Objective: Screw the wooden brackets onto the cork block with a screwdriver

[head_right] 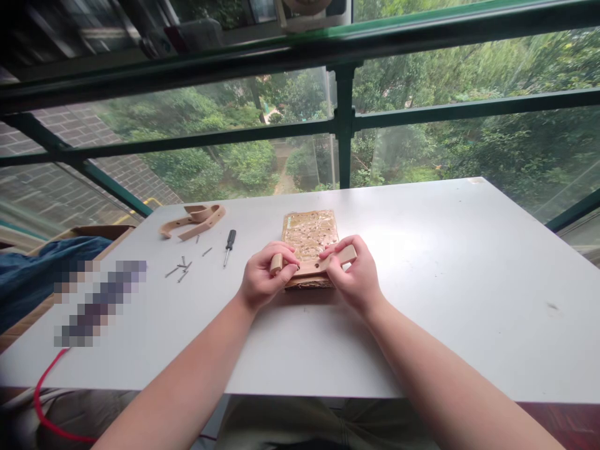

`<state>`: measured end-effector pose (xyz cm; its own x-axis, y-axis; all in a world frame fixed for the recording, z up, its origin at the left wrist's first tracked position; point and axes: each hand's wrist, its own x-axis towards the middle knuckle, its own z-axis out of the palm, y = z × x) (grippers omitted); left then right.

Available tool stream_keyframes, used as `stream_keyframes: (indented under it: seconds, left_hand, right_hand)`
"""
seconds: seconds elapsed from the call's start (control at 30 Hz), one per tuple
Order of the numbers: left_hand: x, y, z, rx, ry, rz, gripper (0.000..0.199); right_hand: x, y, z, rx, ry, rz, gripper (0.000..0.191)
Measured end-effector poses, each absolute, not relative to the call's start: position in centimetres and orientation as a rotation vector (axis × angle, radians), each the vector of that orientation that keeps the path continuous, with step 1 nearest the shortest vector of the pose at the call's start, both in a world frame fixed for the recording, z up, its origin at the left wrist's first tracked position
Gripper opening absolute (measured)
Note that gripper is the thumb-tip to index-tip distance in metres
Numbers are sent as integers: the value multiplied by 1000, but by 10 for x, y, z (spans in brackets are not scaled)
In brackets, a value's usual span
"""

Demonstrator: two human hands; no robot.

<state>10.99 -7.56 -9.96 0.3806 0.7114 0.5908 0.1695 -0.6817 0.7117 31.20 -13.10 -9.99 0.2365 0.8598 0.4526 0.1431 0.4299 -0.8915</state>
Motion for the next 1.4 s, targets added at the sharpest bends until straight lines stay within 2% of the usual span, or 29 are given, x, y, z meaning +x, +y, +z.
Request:
stream_keyframes:
  seconds: [0.73,1.03,1.13,1.3,1.4]
  left_hand:
    - [106,-71,-98,2119,730,1229,10]
    - [103,-71,-99,2138,700,1198,18]
    - [103,-70,-99,2133,690,1197,18]
    - [103,-71,-98,2127,694,1189,15]
    - [104,-73,-98,2108,721,1209,14]
  right_hand:
    - [313,-133,-100,-1072,-1289,598,19]
    - [322,-132,-100,-1045,-1376,675,13]
    - [327,-133,-98,-1056,-1407,506,16]
    - [323,-146,-83,-974,-1561,-132,31]
    - [309,-153,-75,-1012,-1758,-308,33]
